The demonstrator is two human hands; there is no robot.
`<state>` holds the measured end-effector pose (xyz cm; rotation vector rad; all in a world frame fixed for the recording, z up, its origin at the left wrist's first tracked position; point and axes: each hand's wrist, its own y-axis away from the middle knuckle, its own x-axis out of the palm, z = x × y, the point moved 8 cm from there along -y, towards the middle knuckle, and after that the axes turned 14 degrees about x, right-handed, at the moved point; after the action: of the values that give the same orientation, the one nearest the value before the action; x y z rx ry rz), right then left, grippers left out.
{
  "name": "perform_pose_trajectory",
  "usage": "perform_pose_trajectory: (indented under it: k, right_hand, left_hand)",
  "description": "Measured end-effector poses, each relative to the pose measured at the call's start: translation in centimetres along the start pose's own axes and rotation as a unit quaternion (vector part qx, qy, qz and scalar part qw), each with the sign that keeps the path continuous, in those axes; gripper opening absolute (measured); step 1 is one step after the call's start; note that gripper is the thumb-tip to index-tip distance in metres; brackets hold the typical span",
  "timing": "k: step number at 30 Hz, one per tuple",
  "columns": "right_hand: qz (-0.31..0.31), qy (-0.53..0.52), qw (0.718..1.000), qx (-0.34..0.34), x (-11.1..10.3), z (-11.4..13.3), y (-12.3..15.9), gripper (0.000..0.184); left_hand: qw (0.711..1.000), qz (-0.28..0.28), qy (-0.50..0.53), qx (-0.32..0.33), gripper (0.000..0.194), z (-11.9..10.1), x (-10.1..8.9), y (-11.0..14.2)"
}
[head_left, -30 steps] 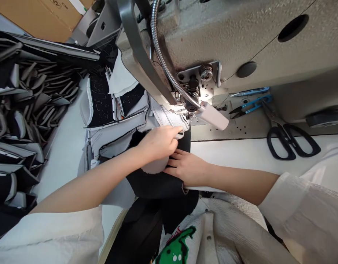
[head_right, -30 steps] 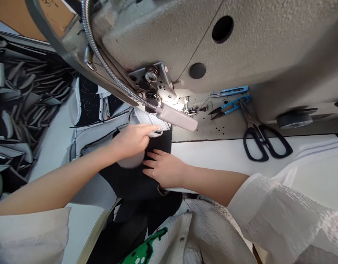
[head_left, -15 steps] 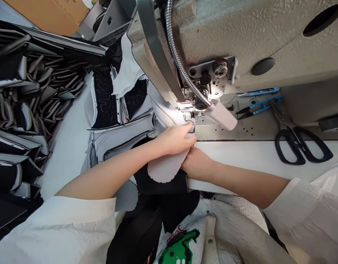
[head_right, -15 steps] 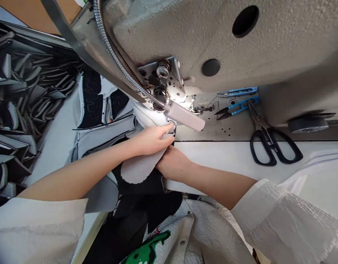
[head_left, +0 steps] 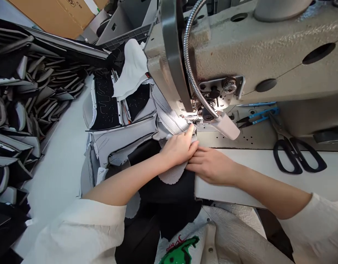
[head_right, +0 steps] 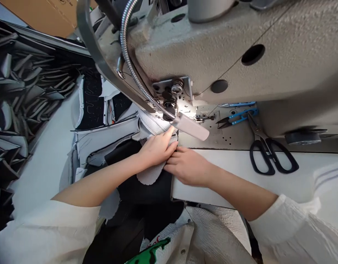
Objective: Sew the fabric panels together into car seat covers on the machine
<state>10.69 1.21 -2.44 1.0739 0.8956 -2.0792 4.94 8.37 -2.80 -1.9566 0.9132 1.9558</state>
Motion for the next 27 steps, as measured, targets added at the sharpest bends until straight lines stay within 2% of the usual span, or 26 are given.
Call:
perform_pose_trajectory:
  k: [2,5,8,12,17,19,21,24,27]
  right_hand:
    - [-0.067,-0.014,0.994,0.081,-1.7,-2.6,0.3,0.027]
    - [-0.139,-0.002,0.964,0.227,-2.9,-6.7,0.5,0.027]
    - [-0.171,0.014,0.944,0.283,-2.9,-8.6,0.2,0.029]
    - [-0.150,0.079,0.945,0.280,-2.5,-8.7,-0.6,0.035]
    - [-0.077,0.186,0.929,0.312,-1.8,-8.7,-1.9,0.040]
    - [-0.064,0.217,0.915,0.334,-1.5,-8.6,-2.3,0.041]
    - [-0.065,0.231,0.908,0.343,-1.4,-8.3,-2.4,0.042]
    - [-0.064,0.204,0.927,0.308,-2.0,-7.5,-1.4,0.040]
    - [-0.035,0.104,0.971,0.214,-2.8,-6.0,0.5,0.034]
  left_hand:
    - [1.000,0.003,-0.010,-0.001,0.058,0.0,0.3,0.1]
    - [1.000,0.006,-0.025,0.005,0.056,-0.2,0.6,0.1]
    - [0.999,-0.007,-0.046,0.009,0.057,-0.4,0.6,0.1]
    - [0.999,-0.007,-0.042,0.020,0.053,-0.4,0.0,0.1]
    - [0.999,0.025,-0.002,0.038,0.051,-0.3,-0.3,0.0]
    - [0.999,0.006,0.020,0.032,0.054,-0.2,-0.4,0.0]
    - [0.998,-0.021,0.060,0.025,0.046,0.2,-0.5,0.0]
    - [0.986,-0.065,0.151,0.038,0.035,1.1,-0.8,-0.2]
    - [0.966,-0.102,0.229,0.055,0.038,2.2,-1.5,0.1]
